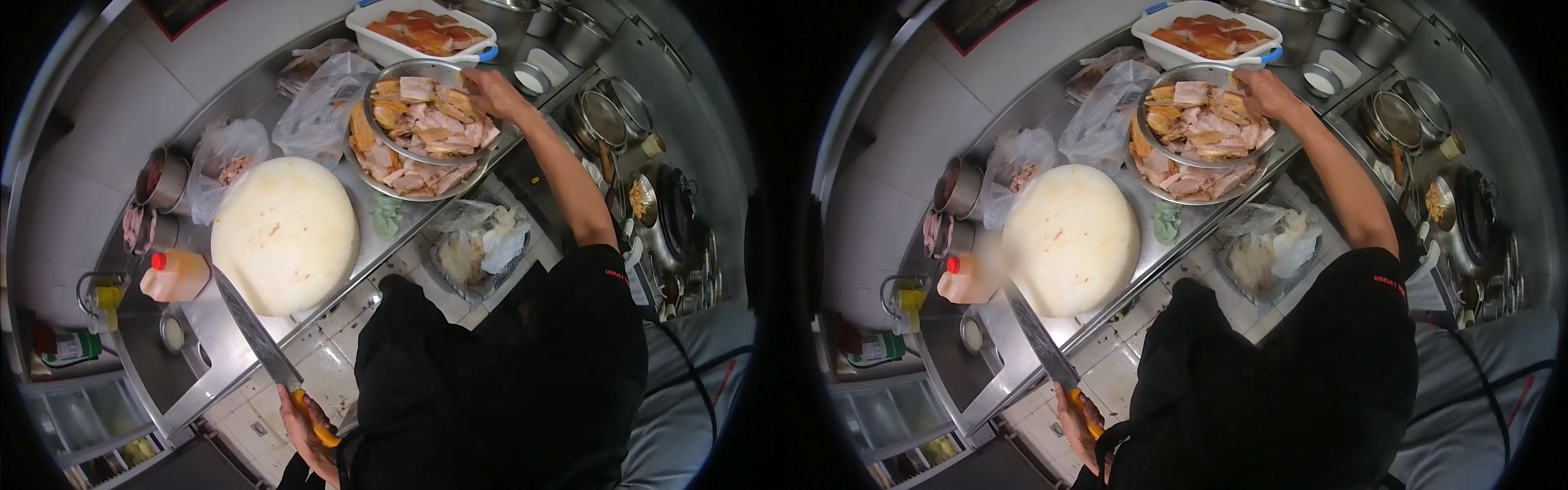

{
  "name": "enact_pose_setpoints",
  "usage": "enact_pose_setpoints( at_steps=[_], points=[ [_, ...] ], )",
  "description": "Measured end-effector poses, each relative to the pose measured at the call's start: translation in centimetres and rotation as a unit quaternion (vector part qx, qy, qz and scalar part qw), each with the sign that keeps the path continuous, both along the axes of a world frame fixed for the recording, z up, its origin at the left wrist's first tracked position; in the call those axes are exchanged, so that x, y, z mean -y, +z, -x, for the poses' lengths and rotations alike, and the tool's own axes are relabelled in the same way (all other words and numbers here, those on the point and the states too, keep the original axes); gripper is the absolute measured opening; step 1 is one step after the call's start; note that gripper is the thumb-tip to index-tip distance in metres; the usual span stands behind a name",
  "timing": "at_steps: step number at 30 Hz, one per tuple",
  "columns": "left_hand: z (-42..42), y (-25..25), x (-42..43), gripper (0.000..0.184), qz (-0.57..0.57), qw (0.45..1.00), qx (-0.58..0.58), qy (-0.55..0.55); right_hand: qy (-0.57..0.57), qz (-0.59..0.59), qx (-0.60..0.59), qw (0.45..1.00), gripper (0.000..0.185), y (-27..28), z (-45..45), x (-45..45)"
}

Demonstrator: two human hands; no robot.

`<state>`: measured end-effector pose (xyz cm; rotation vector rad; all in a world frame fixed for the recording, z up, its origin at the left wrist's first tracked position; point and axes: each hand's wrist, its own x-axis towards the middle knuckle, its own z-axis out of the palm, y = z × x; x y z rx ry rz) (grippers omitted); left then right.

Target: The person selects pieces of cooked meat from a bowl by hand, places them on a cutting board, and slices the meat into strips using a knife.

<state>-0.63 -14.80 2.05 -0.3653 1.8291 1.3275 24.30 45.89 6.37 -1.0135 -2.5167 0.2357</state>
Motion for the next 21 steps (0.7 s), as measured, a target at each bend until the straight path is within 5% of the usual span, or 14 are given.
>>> enact_pose_setpoints(
  at_steps=[3,6,10,16,21],
  points=[
    [0.5,-0.6,0.4,0.065,-0.024,1.0,0.001,-0.003,0.059,-0.211,-0.068,0.973,0.048,-2.2,0.2,-0.3],
    [0.0,0.0,0.2,0.065,-0.007,1.0,-0.004,0.005,0.0,0.1,0.159,0.982,0.048,-0.8,2.6,3.7],
    [-0.3,-0.4,0.5,0.065,-0.009,1.0,0.015,0.009,-0.127,0.074,0.03,0.989,0.055,-3.9,4.6,5.2],
    [-0.4,-0.5,0.7,0.062,-0.032,0.999,0.013,-0.005,-0.133,0.136,0.089,0.978,0.096,-0.4,7.0,7.6],
    [-0.3,-1.7,1.2,0.065,-0.058,0.998,-0.002,-0.017,-0.163,0.134,0.111,0.971,0.097,-1.4,8.0,7.1]
  ],
)
